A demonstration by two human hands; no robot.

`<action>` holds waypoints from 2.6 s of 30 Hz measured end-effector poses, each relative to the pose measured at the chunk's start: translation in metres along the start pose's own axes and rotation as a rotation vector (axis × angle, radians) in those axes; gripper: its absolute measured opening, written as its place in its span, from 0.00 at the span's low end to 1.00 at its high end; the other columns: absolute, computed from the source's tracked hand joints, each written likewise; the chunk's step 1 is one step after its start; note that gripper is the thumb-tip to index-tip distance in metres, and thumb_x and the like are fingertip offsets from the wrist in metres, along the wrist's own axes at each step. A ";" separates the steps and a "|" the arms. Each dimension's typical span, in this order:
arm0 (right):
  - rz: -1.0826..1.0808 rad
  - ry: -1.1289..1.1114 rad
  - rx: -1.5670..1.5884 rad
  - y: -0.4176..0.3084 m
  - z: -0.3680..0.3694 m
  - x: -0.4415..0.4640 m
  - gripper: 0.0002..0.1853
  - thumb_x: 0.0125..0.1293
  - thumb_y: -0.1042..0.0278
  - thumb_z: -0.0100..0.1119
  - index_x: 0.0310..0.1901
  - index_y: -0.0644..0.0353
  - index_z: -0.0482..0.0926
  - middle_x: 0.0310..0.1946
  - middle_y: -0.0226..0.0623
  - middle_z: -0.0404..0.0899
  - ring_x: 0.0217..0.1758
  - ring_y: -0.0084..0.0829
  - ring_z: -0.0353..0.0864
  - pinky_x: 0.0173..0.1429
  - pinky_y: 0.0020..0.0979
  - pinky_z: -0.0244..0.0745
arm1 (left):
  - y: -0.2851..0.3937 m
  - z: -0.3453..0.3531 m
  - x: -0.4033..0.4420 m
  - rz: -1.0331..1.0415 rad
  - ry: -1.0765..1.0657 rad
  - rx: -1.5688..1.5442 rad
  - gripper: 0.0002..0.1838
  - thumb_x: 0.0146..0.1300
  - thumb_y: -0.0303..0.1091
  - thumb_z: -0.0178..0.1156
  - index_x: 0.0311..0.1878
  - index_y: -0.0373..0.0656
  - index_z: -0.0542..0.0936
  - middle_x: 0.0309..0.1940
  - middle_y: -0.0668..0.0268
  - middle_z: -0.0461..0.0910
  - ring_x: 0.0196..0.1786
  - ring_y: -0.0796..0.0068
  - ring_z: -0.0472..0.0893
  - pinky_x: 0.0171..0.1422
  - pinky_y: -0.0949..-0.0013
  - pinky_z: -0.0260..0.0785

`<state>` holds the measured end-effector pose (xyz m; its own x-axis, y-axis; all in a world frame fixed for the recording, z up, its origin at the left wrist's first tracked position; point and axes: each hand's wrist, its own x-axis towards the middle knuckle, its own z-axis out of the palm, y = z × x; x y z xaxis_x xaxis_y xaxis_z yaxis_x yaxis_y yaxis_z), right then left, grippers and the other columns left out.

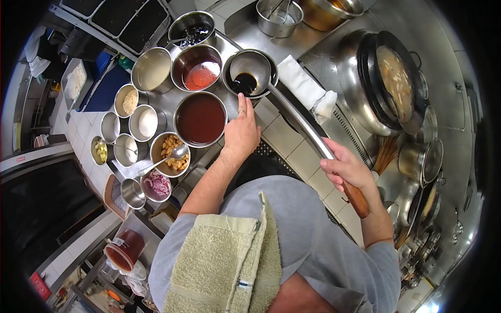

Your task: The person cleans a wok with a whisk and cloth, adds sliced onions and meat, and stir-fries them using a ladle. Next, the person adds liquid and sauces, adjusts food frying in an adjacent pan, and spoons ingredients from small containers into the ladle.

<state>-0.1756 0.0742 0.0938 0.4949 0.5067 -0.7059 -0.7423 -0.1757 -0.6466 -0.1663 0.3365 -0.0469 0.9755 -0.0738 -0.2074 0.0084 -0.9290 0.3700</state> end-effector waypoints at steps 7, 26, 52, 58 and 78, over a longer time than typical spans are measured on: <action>0.025 -0.018 0.023 -0.010 -0.004 -0.001 0.32 0.69 0.73 0.53 0.72 0.62 0.54 0.21 0.24 0.63 0.15 0.13 0.63 0.14 0.21 0.64 | 0.001 -0.003 0.000 -0.017 -0.031 0.005 0.46 0.57 0.42 0.65 0.72 0.30 0.54 0.75 0.42 0.51 0.41 0.51 0.85 0.43 0.57 0.80; 0.088 -0.072 0.170 -0.023 -0.025 -0.011 0.28 0.67 0.72 0.55 0.66 0.63 0.59 0.22 0.24 0.62 0.13 0.11 0.59 0.12 0.18 0.62 | 0.002 0.005 -0.001 -0.006 0.035 0.029 0.46 0.57 0.42 0.65 0.72 0.29 0.55 0.75 0.40 0.49 0.38 0.54 0.85 0.41 0.61 0.79; -0.123 -0.139 0.031 0.010 -0.055 -0.029 0.36 0.67 0.72 0.56 0.73 0.59 0.51 0.21 0.24 0.61 0.13 0.11 0.60 0.13 0.18 0.64 | 0.045 0.032 -0.077 0.117 -0.119 -0.065 0.41 0.56 0.38 0.67 0.69 0.32 0.59 0.71 0.37 0.56 0.57 0.46 0.77 0.58 0.56 0.75; -0.076 -0.212 0.275 0.010 -0.066 -0.031 0.29 0.69 0.74 0.52 0.70 0.61 0.57 0.23 0.24 0.61 0.14 0.11 0.60 0.12 0.17 0.61 | 0.024 0.013 -0.076 0.193 0.058 -0.240 0.28 0.59 0.39 0.65 0.59 0.32 0.73 0.63 0.42 0.69 0.60 0.46 0.75 0.66 0.56 0.68; -0.035 -0.027 0.437 -0.005 -0.008 -0.035 0.34 0.66 0.73 0.54 0.72 0.61 0.54 0.24 0.29 0.62 0.12 0.12 0.58 0.10 0.17 0.58 | -0.194 -0.123 0.233 -0.216 0.166 0.504 0.11 0.61 0.32 0.58 0.41 0.39 0.86 0.45 0.51 0.83 0.51 0.52 0.82 0.53 0.55 0.78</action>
<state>-0.1862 0.0508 0.1193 0.5153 0.5286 -0.6746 -0.8497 0.2126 -0.4825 0.0869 0.5444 -0.0554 0.9851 0.1571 -0.0704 0.1452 -0.9778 -0.1509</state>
